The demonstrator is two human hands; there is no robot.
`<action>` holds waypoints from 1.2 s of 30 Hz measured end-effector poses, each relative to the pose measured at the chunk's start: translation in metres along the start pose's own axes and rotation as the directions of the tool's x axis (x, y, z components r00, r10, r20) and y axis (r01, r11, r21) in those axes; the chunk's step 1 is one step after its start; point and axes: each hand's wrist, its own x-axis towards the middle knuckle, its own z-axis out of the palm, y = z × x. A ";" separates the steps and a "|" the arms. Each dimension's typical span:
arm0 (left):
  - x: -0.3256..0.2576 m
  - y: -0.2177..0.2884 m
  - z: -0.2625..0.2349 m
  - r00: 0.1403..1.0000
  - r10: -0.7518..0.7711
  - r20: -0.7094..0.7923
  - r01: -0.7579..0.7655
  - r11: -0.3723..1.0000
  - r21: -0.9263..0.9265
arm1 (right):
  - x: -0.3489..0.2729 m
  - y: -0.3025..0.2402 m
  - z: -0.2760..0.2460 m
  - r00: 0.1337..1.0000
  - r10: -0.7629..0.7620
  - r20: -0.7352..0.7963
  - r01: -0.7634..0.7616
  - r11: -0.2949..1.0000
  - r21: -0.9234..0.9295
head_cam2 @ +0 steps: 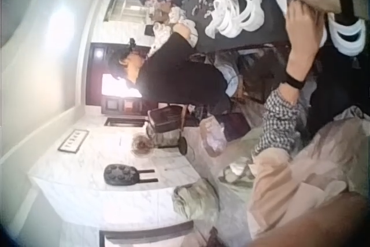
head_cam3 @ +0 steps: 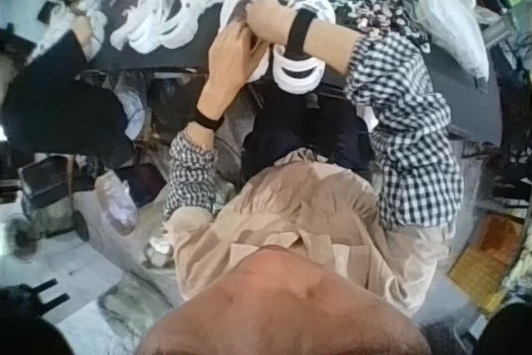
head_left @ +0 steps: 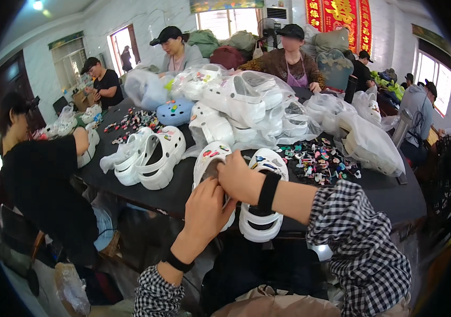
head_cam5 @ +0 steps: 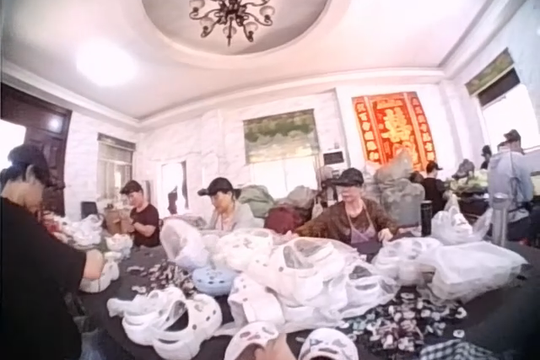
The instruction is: Applying decorative charms to foam clogs.
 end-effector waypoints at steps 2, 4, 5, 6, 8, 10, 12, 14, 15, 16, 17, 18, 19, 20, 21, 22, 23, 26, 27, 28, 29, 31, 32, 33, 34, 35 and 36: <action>-0.003 0.001 -0.015 0.947 -0.269 0.174 0.312 0.897 -0.313 | 0.004 -0.005 0.008 1.000 0.013 -0.028 -0.011 0.998 0.069; 0.004 0.000 -0.023 0.934 -0.284 0.215 0.345 0.872 -0.348 | 0.001 -0.002 0.015 0.999 0.025 -0.045 -0.019 0.992 0.129; 0.005 -0.002 -0.023 0.937 -0.309 0.166 0.350 0.857 -0.379 | -0.002 0.001 0.018 0.997 0.002 -0.073 0.013 0.979 0.203; 0.006 -0.007 -0.023 0.935 -0.334 0.117 0.352 0.844 -0.405 | -0.003 0.005 0.016 0.994 -0.018 -0.109 0.048 0.960 0.276; 0.007 -0.013 -0.022 0.926 -0.312 0.215 0.375 0.830 -0.412 | -0.010 0.016 0.014 0.995 -0.057 -0.076 0.081 0.929 0.361; 0.012 -0.013 -0.019 0.855 -0.341 0.390 0.485 0.793 -0.369 | -0.017 0.025 0.012 0.987 -0.032 -0.157 0.117 0.813 0.571; 0.013 -0.017 -0.012 0.869 -0.290 0.401 0.434 0.837 -0.333 | -0.025 0.034 0.000 0.992 -0.088 -0.089 0.124 0.769 0.627; 0.008 -0.024 -0.009 0.874 -0.249 0.417 0.390 0.872 -0.295 | -0.043 0.035 -0.021 0.988 -0.124 -0.088 0.145 0.590 0.794; 0.009 -0.027 -0.007 0.895 -0.180 0.409 0.299 0.921 -0.249 | -0.056 0.034 -0.018 0.986 -0.048 -0.162 0.158 0.606 0.780; 0.010 -0.030 -0.006 0.909 -0.109 0.403 0.204 0.958 -0.202 | -0.068 0.034 -0.017 0.987 -0.048 -0.152 0.150 0.603 0.783; 0.012 -0.032 -0.004 0.906 -0.068 0.419 0.165 0.966 -0.201 | -0.080 0.034 -0.018 0.950 0.139 -0.281 0.140 0.614 0.777; 0.017 -0.033 -0.001 0.905 -0.038 0.423 0.128 0.974 -0.188 | -0.092 0.035 -0.019 0.861 0.315 -0.398 0.125 0.629 0.767; 0.020 -0.035 0.002 0.893 -0.025 0.449 0.116 0.978 -0.176 | -0.103 0.037 -0.019 0.850 0.399 -0.344 0.065 0.568 0.821; 0.023 -0.038 0.005 0.880 -0.013 0.474 0.103 0.981 -0.164 | -0.115 0.035 -0.010 0.867 0.443 -0.229 -0.030 0.504 0.863; 0.028 -0.041 0.010 0.864 -0.010 0.504 0.119 0.976 -0.183 | -0.128 0.034 -0.002 0.852 0.490 -0.187 -0.083 0.477 0.875; 0.032 -0.046 0.015 0.865 -0.002 0.502 0.114 0.975 -0.192 | -0.137 0.030 0.006 0.833 0.533 -0.146 -0.131 0.447 0.885; 0.037 -0.050 0.021 0.846 0.005 0.533 0.122 0.972 -0.201 | -0.144 0.024 0.013 0.827 0.558 -0.072 -0.161 0.356 0.920; 0.039 -0.059 0.036 0.828 -0.045 0.558 0.190 0.960 -0.204 | -0.156 0.000 0.024 0.821 0.563 0.091 -0.231 0.182 0.956; 0.041 -0.055 0.035 0.816 -0.066 0.574 0.204 0.962 -0.180 | -0.156 -0.005 0.021 0.816 0.563 0.133 -0.254 0.140 0.957; 0.044 -0.050 0.032 0.803 -0.087 0.590 0.218 0.964 -0.154 | -0.155 -0.010 0.016 0.809 0.561 0.175 -0.274 0.097 0.957; 0.048 -0.047 0.032 0.789 -0.095 0.607 0.240 0.957 -0.162 | -0.153 -0.011 0.010 0.803 0.559 0.207 -0.308 0.091 0.947; 0.051 -0.043 0.041 0.779 -0.102 0.618 0.238 0.961 -0.142 | -0.147 -0.022 0.016 0.783 0.601 0.158 -0.298 0.140 0.944; 0.049 -0.044 0.041 0.776 -0.142 0.615 0.257 0.961 -0.101 | -0.141 -0.029 0.020 0.777 0.617 0.127 -0.261 0.132 0.956; 0.052 -0.036 0.044 0.796 -0.150 0.586 0.235 0.970 -0.071 | -0.138 -0.032 0.023 0.771 0.623 0.130 -0.265 0.128 0.956; 0.054 -0.030 0.045 0.795 -0.144 0.589 0.229 0.971 -0.073 | -0.135 -0.035 0.027 0.752 0.652 0.098 -0.213 0.099 0.972; 0.055 -0.023 0.043 0.787 -0.158 0.597 0.232 0.971 -0.049 | -0.133 -0.037 0.027 0.731 0.679 0.067 -0.159 0.074 0.985; 0.057 -0.019 0.042 0.777 -0.178 0.603 0.240 0.971 -0.022 | -0.132 -0.037 0.025 0.731 0.679 0.067 -0.158 0.072 0.985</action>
